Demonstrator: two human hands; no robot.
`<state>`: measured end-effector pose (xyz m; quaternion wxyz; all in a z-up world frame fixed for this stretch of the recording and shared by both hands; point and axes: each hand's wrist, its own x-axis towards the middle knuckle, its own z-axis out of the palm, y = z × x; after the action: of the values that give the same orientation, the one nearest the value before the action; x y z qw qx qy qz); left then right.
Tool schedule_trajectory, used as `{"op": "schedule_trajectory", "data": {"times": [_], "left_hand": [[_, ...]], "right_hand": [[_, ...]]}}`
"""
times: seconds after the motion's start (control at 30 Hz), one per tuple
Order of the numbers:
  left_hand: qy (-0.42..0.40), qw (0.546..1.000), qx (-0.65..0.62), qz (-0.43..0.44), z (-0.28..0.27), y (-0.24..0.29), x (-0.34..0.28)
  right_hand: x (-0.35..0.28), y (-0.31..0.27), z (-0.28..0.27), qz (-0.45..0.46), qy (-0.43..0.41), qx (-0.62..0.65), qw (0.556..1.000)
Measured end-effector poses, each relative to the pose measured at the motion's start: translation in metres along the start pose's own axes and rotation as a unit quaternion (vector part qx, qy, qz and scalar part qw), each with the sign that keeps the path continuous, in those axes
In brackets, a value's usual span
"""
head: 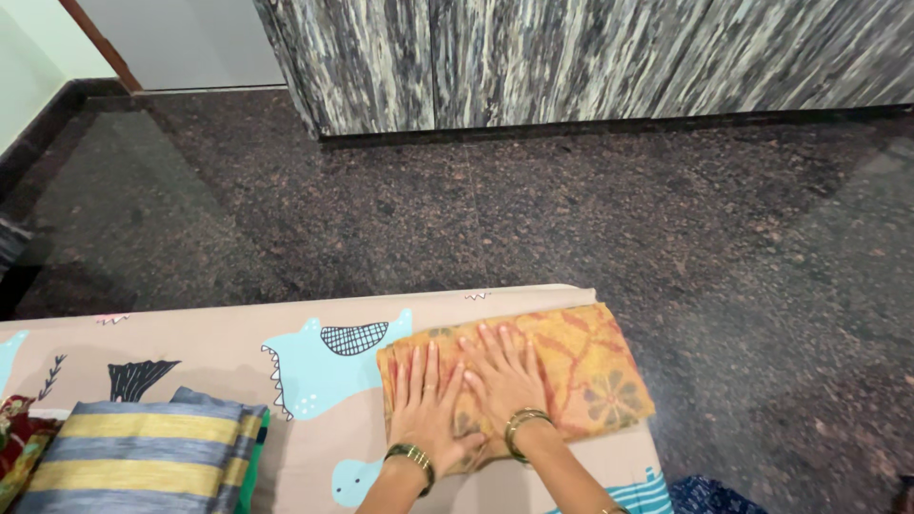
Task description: The person folds a patterned orange and purple cloth on a bed, smoothing and aligning the edges before placing it on a stack. They then pick up a yellow floral cloth from a pile on the floor and begin unfolding it.
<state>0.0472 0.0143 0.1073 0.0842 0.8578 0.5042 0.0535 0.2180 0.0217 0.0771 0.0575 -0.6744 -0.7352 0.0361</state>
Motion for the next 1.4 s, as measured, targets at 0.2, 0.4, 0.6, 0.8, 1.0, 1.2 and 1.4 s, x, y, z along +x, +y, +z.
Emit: {"op": "schedule_trajectory", "data": {"times": [0.2,0.4,0.6,0.8,1.0,1.2,1.4], "left_hand": [[-0.168,0.979,-0.053,-0.106,-0.005,-0.012,-0.008],[-0.097,0.99,-0.054,-0.089,-0.026,-0.002,-0.004],[-0.093,0.978,-0.033,-0.186,-0.005,0.066,0.014],[0.149,0.988,-0.04,-0.029,0.045,0.088,0.024],[0.164,0.975,0.007,-0.149,0.04,0.025,-0.013],[0.076,0.987,-0.106,-0.092,-0.011,0.006,-0.023],[-0.011,0.988,0.027,-0.152,0.005,0.03,0.015]], "right_hand": [[-0.022,0.081,-0.033,0.124,0.089,-0.048,0.987],[-0.031,0.1,-0.031,0.2,-0.009,-0.034,0.979],[-0.032,0.102,-0.028,0.197,-0.004,-0.062,0.978],[-0.04,0.105,-0.032,0.2,-0.003,-0.053,0.978],[-0.045,0.109,-0.023,0.189,0.035,-0.005,0.981],[-0.041,0.107,-0.045,0.191,-0.013,0.001,0.982],[-0.011,0.047,-0.033,0.172,-0.051,-0.085,0.98]]}}
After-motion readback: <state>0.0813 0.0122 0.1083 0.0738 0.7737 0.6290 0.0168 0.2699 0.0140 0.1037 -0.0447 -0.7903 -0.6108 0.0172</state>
